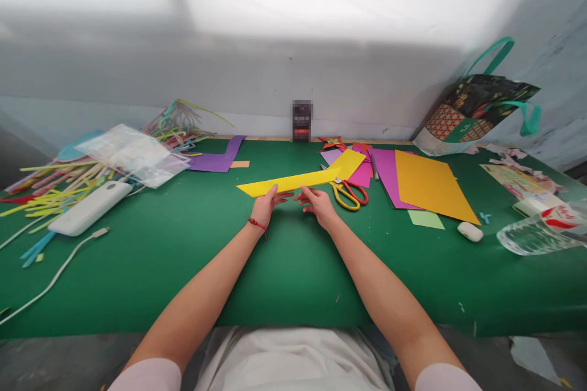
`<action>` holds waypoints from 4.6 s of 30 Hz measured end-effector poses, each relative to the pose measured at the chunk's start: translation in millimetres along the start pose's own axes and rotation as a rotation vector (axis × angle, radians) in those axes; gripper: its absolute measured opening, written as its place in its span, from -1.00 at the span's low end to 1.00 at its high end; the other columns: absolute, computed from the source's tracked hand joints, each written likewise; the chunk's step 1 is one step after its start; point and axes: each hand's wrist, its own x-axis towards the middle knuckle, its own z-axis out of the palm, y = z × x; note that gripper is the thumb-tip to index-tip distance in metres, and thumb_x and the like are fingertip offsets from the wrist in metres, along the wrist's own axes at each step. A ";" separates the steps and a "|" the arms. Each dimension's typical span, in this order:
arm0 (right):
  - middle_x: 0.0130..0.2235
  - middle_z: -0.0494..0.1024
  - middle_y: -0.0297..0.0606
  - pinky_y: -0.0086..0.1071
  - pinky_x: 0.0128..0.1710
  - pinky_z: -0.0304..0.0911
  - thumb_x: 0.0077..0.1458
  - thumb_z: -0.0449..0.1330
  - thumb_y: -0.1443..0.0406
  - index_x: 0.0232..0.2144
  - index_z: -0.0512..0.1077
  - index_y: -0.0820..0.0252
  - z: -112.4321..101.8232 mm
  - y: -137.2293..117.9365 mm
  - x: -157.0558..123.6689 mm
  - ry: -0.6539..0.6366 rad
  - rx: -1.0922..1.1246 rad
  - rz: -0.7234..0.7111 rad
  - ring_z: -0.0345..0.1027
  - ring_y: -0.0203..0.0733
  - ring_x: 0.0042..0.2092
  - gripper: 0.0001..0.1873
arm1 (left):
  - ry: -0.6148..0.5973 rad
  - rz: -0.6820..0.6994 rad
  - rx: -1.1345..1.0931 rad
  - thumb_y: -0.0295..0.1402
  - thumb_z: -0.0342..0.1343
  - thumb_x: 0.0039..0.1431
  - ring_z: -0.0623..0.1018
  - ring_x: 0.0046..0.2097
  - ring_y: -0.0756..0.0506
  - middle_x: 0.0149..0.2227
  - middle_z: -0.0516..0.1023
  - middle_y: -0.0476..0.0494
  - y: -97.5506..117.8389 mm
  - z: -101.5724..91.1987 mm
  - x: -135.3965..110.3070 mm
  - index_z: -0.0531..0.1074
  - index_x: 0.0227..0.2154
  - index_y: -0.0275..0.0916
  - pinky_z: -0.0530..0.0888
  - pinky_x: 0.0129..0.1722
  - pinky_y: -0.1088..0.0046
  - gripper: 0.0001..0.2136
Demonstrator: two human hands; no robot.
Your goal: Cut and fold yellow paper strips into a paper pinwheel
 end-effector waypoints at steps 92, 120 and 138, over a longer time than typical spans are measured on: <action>-0.79 0.13 -0.56 -0.50 -0.76 -0.20 -0.33 0.28 0.33 -0.69 0.16 0.16 -12.6 2.1 14.8 0.177 0.306 -0.024 -0.10 -0.47 -0.73 -0.71 | -0.328 0.247 0.379 -0.30 0.21 -0.08 0.47 -0.46 -0.01 -0.38 0.57 -0.13 -8.9 16.1 -15.9 0.55 -0.23 -0.27 0.41 -0.39 0.45 -0.70; -0.82 0.21 -0.52 -0.48 -0.76 -0.09 -0.26 0.27 0.19 -0.69 0.22 0.16 4.7 4.7 1.6 0.152 0.176 -0.180 -0.01 -0.43 -0.76 -0.71 | -0.064 0.058 0.198 -0.43 0.15 -0.05 0.41 -0.51 -0.01 -0.56 0.47 -0.06 -15.7 22.9 -8.2 0.50 -0.53 -0.26 0.34 -0.53 0.47 -0.95; -0.78 0.22 -0.48 -0.48 -0.72 -0.06 -0.18 0.27 0.13 -0.70 0.29 0.19 13.7 5.1 -6.7 0.055 0.163 -0.264 0.03 -0.42 -0.71 -0.69 | -0.121 0.116 0.107 -0.23 0.16 -0.05 0.31 -0.64 0.05 -0.65 0.38 -0.03 -8.4 26.7 -14.7 0.48 -0.56 -0.29 0.30 -0.60 0.47 -0.80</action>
